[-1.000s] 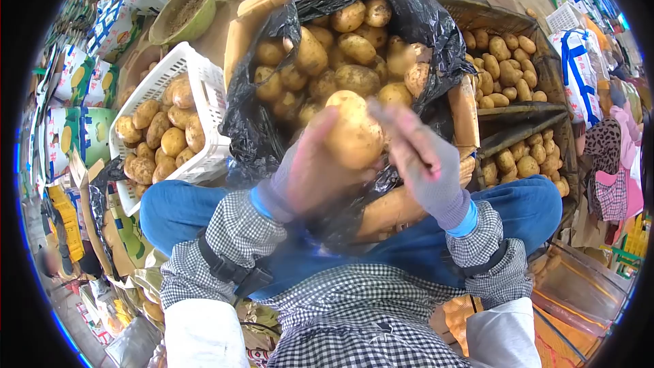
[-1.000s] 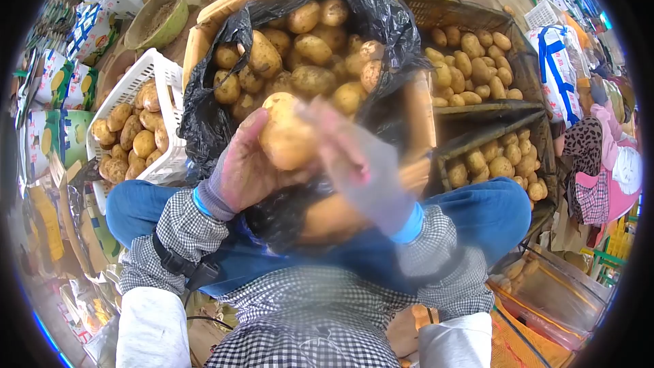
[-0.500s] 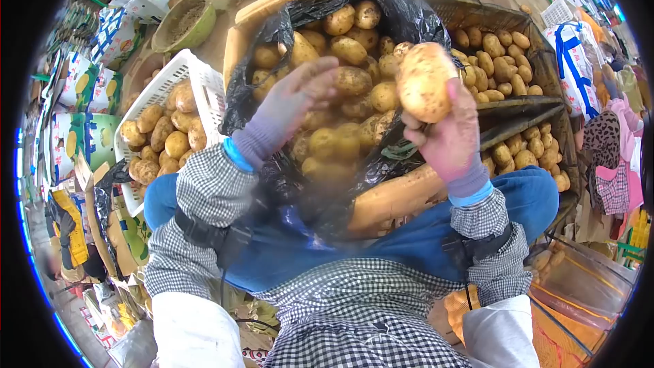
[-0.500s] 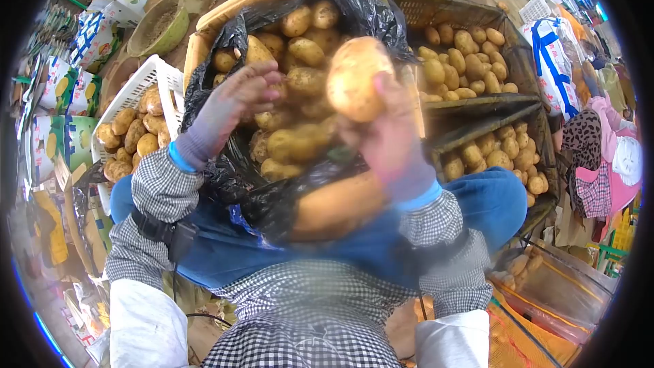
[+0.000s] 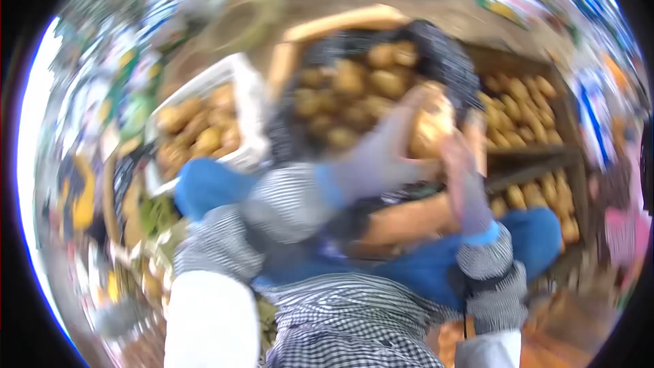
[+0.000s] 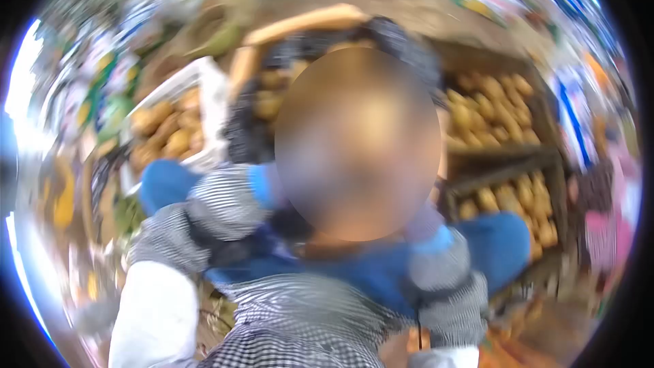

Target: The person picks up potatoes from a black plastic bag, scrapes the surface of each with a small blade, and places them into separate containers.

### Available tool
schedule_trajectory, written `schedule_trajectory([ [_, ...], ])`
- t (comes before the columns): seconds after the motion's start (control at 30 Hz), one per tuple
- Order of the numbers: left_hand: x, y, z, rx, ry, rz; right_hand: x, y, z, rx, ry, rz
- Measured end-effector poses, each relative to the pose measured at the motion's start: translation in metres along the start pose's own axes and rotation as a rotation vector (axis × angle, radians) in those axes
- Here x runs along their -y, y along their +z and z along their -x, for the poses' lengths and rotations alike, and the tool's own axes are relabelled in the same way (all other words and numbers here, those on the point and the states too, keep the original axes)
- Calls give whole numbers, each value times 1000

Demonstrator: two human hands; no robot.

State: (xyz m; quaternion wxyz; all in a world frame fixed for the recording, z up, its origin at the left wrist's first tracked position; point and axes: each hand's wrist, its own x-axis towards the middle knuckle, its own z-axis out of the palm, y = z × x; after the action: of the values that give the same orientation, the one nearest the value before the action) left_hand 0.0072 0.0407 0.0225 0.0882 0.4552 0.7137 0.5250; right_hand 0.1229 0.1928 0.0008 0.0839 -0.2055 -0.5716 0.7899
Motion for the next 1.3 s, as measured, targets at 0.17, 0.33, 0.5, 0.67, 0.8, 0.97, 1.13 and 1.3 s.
schedule_trajectory([
  [0.17,18,-20,20,-372,-438,975,-5,18,-14,66,-284,305],
  [0.33,-70,-153,121,-710,-253,916,24,41,-6,-12,-193,221],
  [0.5,-144,-241,293,-1154,-526,-27,18,14,-23,50,-214,160],
  [0.67,-146,-229,453,-1064,-798,-1041,20,31,-19,10,-368,288],
  [0.8,-73,-208,572,-1153,-1461,-830,16,25,-33,33,-364,321],
  [0.97,-82,-225,563,-660,-1056,-1286,42,20,-29,80,-404,336],
  [1.13,-94,-282,340,-1000,-603,-971,79,11,-28,43,-387,384],
  [1.3,-49,-184,112,-119,-364,-741,67,5,-20,-35,-377,453],
])
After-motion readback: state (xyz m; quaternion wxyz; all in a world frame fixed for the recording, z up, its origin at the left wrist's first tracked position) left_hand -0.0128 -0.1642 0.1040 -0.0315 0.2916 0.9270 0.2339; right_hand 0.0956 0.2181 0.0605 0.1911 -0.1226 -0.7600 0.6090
